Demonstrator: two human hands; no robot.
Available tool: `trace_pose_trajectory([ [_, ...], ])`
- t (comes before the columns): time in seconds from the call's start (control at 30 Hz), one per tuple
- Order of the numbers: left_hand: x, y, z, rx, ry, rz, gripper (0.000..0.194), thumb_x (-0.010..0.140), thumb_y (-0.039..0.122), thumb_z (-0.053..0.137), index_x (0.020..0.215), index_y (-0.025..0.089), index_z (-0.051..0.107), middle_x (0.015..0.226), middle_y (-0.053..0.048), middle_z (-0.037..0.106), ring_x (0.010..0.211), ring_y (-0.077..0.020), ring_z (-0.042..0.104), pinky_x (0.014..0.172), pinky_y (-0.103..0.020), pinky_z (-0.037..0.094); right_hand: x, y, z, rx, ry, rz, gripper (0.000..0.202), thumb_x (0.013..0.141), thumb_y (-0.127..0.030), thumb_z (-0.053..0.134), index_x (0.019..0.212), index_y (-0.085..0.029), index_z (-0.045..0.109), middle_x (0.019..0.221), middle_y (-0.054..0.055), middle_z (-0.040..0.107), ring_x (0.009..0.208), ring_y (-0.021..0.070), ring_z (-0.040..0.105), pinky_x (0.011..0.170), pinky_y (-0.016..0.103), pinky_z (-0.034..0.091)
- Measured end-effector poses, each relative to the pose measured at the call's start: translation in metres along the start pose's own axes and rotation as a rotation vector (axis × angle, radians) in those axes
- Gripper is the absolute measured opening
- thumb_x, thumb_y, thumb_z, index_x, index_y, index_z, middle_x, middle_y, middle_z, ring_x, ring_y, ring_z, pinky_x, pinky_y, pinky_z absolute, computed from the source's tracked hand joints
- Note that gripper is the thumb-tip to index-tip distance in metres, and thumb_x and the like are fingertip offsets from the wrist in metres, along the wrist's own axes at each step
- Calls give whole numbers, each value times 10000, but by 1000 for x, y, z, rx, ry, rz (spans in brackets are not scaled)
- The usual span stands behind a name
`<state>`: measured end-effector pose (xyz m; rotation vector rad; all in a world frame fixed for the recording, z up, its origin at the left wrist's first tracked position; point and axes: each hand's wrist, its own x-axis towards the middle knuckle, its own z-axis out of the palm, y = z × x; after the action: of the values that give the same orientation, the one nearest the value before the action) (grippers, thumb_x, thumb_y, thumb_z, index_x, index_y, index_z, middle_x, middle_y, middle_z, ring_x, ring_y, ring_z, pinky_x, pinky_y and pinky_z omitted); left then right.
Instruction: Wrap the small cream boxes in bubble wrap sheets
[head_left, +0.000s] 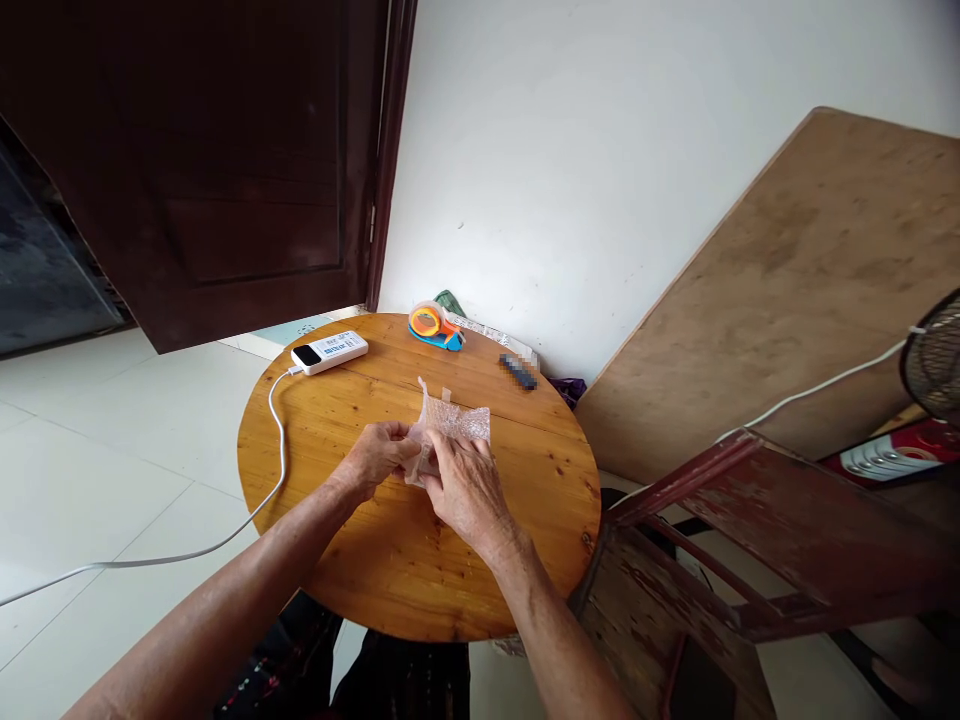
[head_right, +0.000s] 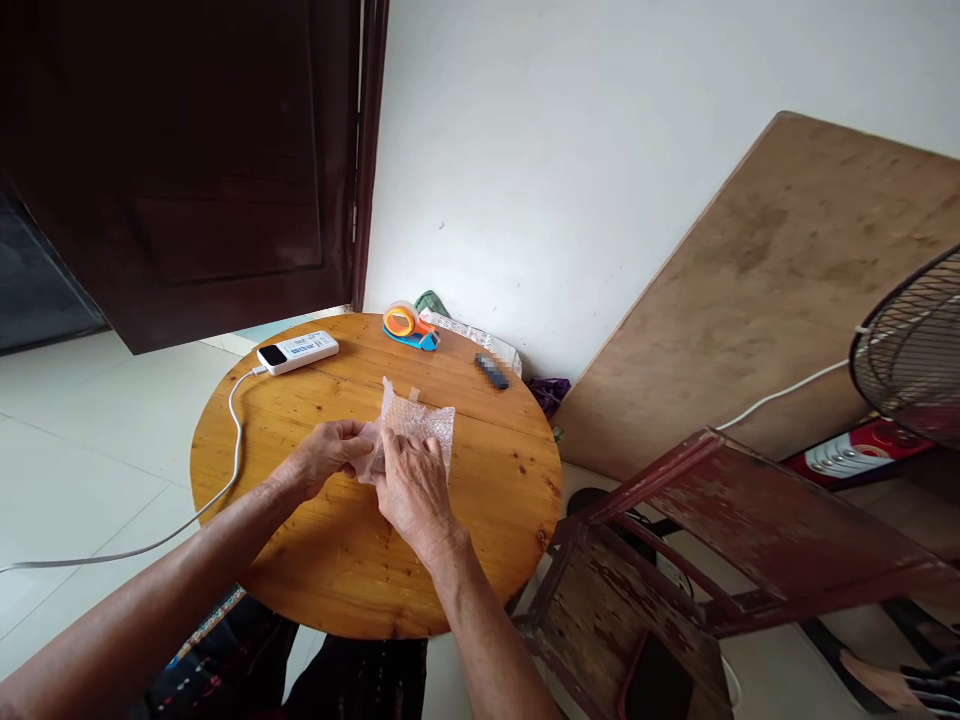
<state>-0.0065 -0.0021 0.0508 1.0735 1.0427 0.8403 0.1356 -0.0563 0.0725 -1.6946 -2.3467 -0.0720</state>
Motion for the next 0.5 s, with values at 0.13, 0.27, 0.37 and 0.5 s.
trace_pose_trajectory([
  [0.13,-2,7,6,179,-142,68,173,611,249,555,725,136,621,588,19,565,527,-99,485,519,-222,388,0,4,-1,102,20,6,347,831,-152,645,1166,-157,554,1046,106,722,968,279,631,868,412,377],
  [0.27,-6,14,0,415,-306,172,122,614,205,463,654,158,568,583,36,490,573,-106,439,541,-234,335,-12,17,-2,263,106,-43,398,809,-117,616,1194,-203,561,1148,85,701,1068,258,621,933,407,399],
  [0.37,-6,14,3,683,-248,265,100,668,175,457,606,160,534,554,48,395,561,-98,374,533,-251,258,-29,36,0,374,294,71,303,838,-179,566,1137,-212,604,1205,91,666,1141,248,590,977,399,421],
  [0.5,-8,12,15,979,-118,327,142,726,157,508,606,161,583,586,27,470,588,-114,444,563,-263,279,-51,61,7,451,307,471,384,826,-391,576,1146,-182,608,1130,121,676,948,252,649,817,391,507],
])
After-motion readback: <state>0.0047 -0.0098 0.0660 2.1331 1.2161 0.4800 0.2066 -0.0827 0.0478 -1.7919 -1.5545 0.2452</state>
